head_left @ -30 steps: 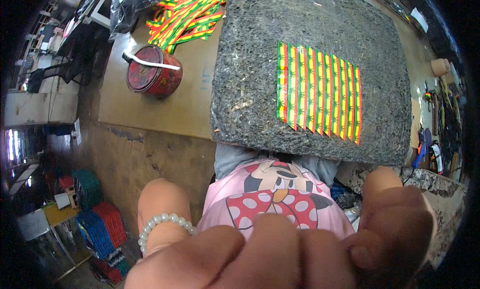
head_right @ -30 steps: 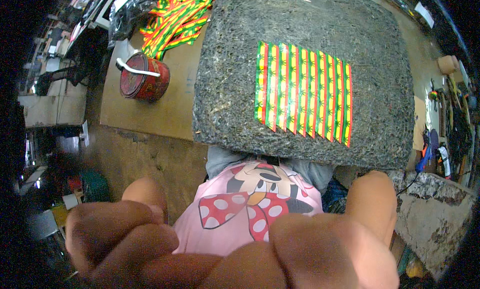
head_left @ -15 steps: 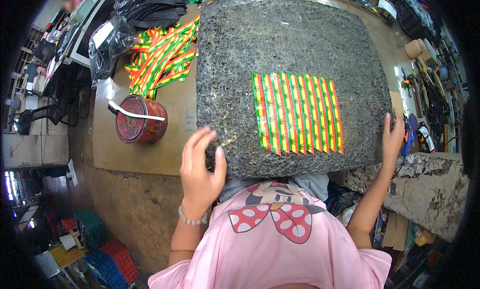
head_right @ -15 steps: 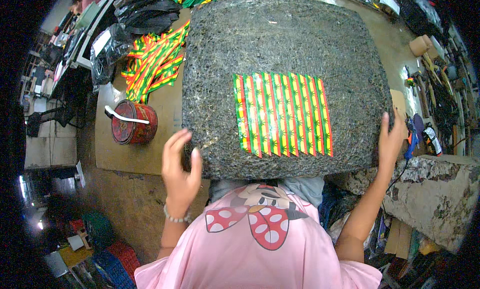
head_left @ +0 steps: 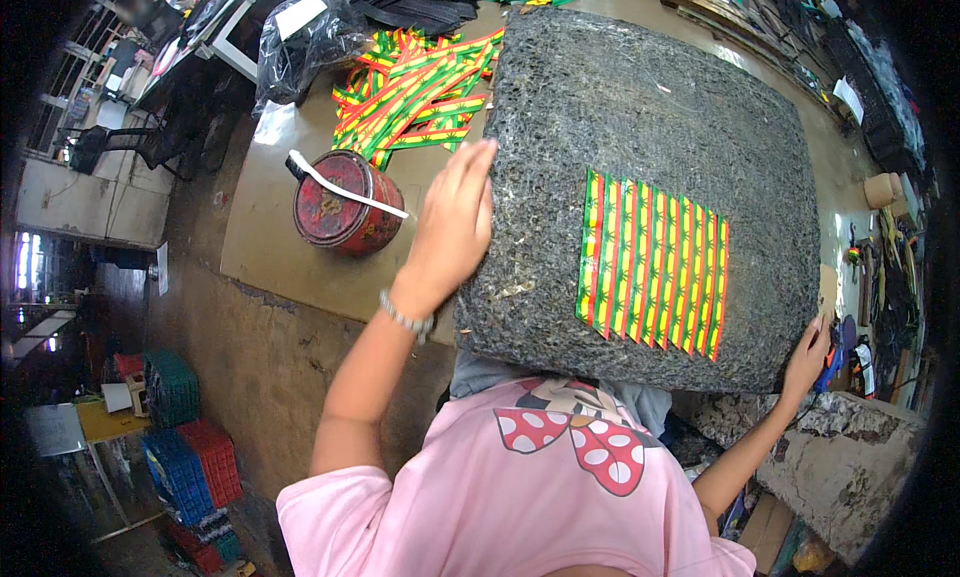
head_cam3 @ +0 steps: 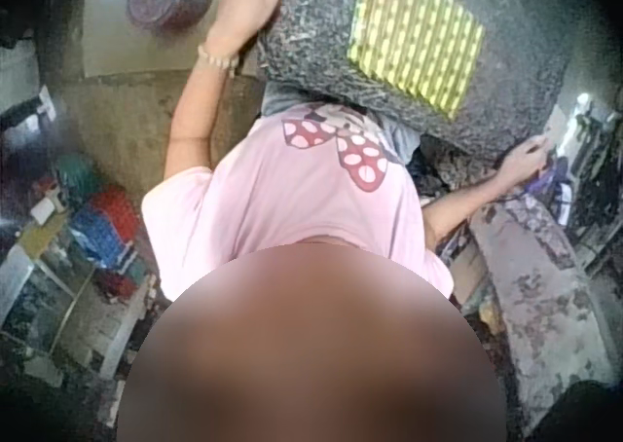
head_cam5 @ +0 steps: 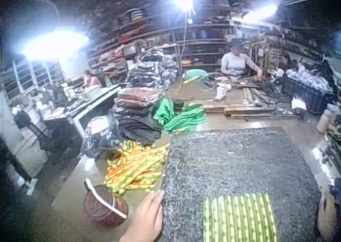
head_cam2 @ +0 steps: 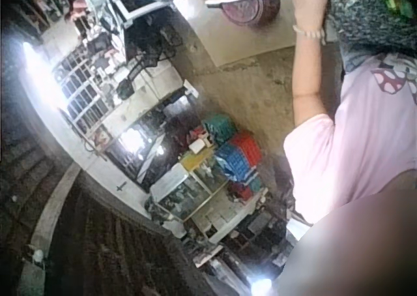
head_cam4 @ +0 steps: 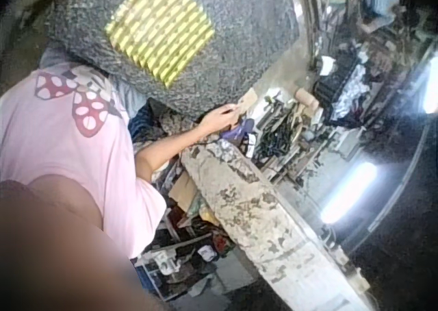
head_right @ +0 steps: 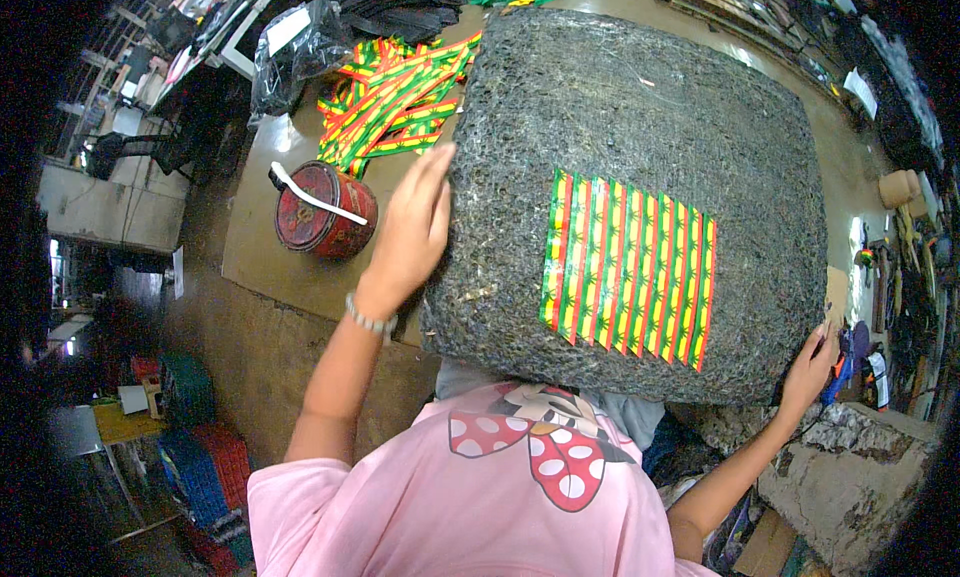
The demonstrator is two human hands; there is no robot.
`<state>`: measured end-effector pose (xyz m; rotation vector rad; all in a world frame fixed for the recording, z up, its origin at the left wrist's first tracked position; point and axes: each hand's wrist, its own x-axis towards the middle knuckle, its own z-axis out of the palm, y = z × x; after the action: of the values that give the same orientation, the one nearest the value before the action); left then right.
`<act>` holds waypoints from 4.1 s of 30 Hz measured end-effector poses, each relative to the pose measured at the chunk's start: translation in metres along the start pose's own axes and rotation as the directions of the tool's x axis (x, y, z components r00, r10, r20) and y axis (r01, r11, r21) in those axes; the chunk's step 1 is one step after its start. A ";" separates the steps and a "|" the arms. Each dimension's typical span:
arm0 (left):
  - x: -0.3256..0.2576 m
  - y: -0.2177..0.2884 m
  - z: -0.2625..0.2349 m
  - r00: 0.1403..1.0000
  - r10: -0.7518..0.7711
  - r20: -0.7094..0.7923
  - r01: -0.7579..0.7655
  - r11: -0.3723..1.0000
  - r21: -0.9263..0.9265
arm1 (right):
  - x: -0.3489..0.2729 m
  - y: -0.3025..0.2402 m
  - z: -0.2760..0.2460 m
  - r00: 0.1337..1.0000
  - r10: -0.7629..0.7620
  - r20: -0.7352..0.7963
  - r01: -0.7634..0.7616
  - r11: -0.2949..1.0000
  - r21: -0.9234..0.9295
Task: The person arranges colorful striped paper strips on a stone slab, then uses a brush to apply a yellow liquid from a tin can onto the strips. The person repeatedly picks up strips, aligns them, and applies the liquid, building a layered pattern.
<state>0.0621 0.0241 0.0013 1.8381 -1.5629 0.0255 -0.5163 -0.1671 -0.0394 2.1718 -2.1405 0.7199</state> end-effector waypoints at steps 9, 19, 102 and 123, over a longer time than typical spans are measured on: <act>0.081 -0.064 0.029 0.997 -0.047 -0.056 0.069 0.859 0.507 | -0.005 -0.025 0.006 1.000 -0.023 0.007 0.023 0.998 -0.062; 0.056 0.024 0.000 0.937 0.152 -0.314 -0.175 0.984 -0.047 | -0.008 -0.084 -0.010 0.966 -0.174 -0.193 0.144 0.976 -0.164; -0.051 -0.008 -0.036 0.910 0.207 0.360 -0.212 0.977 -0.024 | -0.041 -0.479 0.087 0.388 -0.823 0.415 0.339 0.546 0.766; -0.059 -0.008 -0.028 0.916 0.123 0.381 -0.158 0.986 0.061 | -0.030 -0.556 0.126 0.433 -0.848 0.307 0.713 0.530 0.460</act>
<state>0.0651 0.0896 -0.0081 1.8750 -1.9870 -0.2060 0.0517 -0.1421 0.0094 3.3500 -0.7648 0.3570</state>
